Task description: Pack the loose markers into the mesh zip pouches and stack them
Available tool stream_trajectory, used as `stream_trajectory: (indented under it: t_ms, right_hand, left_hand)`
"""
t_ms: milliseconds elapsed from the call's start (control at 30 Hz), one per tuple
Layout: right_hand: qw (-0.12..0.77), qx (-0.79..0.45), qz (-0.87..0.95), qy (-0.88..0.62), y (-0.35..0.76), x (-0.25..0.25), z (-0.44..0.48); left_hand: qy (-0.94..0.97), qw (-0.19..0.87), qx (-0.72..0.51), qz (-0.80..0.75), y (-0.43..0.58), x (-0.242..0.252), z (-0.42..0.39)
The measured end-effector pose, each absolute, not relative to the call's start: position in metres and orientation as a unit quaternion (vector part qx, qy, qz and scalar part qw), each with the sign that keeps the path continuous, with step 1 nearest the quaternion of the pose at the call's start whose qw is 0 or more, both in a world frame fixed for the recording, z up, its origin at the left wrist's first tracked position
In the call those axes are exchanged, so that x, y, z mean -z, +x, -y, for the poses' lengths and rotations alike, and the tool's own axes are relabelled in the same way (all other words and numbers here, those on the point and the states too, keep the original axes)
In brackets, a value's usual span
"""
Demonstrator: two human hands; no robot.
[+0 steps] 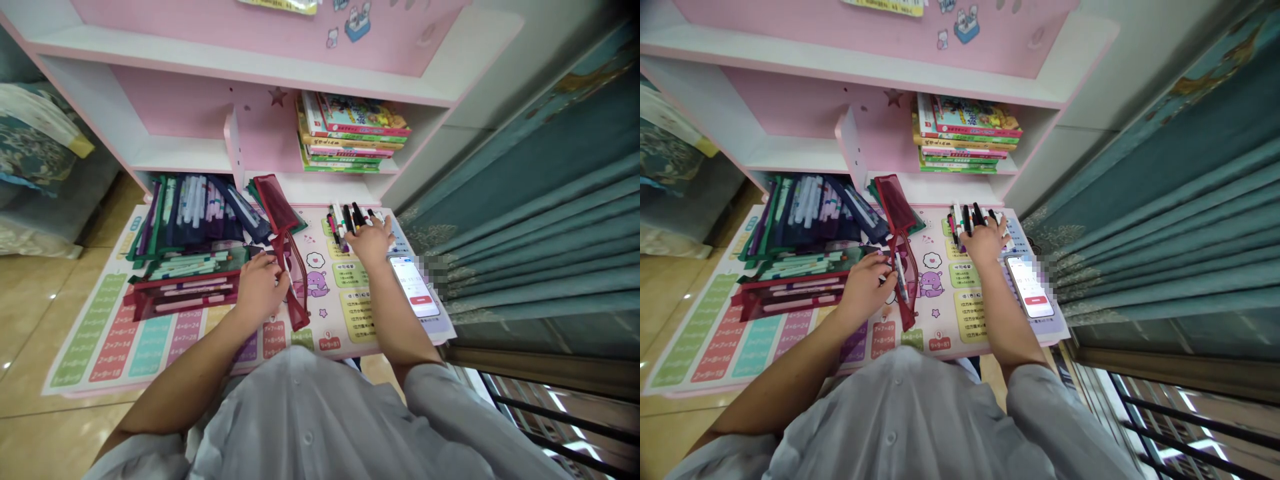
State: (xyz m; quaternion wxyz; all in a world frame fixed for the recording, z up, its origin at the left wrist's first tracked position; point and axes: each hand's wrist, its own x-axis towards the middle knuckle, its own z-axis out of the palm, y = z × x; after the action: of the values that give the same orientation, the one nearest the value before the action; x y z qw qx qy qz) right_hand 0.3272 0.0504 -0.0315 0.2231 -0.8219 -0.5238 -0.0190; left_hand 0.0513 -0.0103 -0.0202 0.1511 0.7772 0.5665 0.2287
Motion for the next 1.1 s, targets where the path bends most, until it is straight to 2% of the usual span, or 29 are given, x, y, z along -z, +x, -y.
stream_trajectory:
  t_ms: [267,433,533,733,1100]
  right_hand:
    - [0.341,-0.002,0.582,-0.738,0.293,0.015,-0.027]
    - [0.388,-0.144,0.622,-0.665,0.279,-0.001,-0.011]
    - [0.379,-0.232,0.631,-0.635,0.279,-0.013,-0.001]
    - [0.33,-0.294,0.682,-0.583,0.28,-0.028,0.013]
    - [0.264,-0.209,0.76,-0.556,0.236,0.009,0.014]
  left_hand:
    - [0.781,0.154,-0.224,-0.562,0.051,0.02,0.01]
    - [0.783,0.153,-0.227,-0.559,0.051,0.021,0.009]
    - [0.782,0.155,-0.23,-0.557,0.051,0.021,0.008]
    - [0.78,0.155,-0.238,-0.557,0.051,0.023,0.008]
    - [0.788,0.155,-0.232,-0.549,0.052,0.021,0.009]
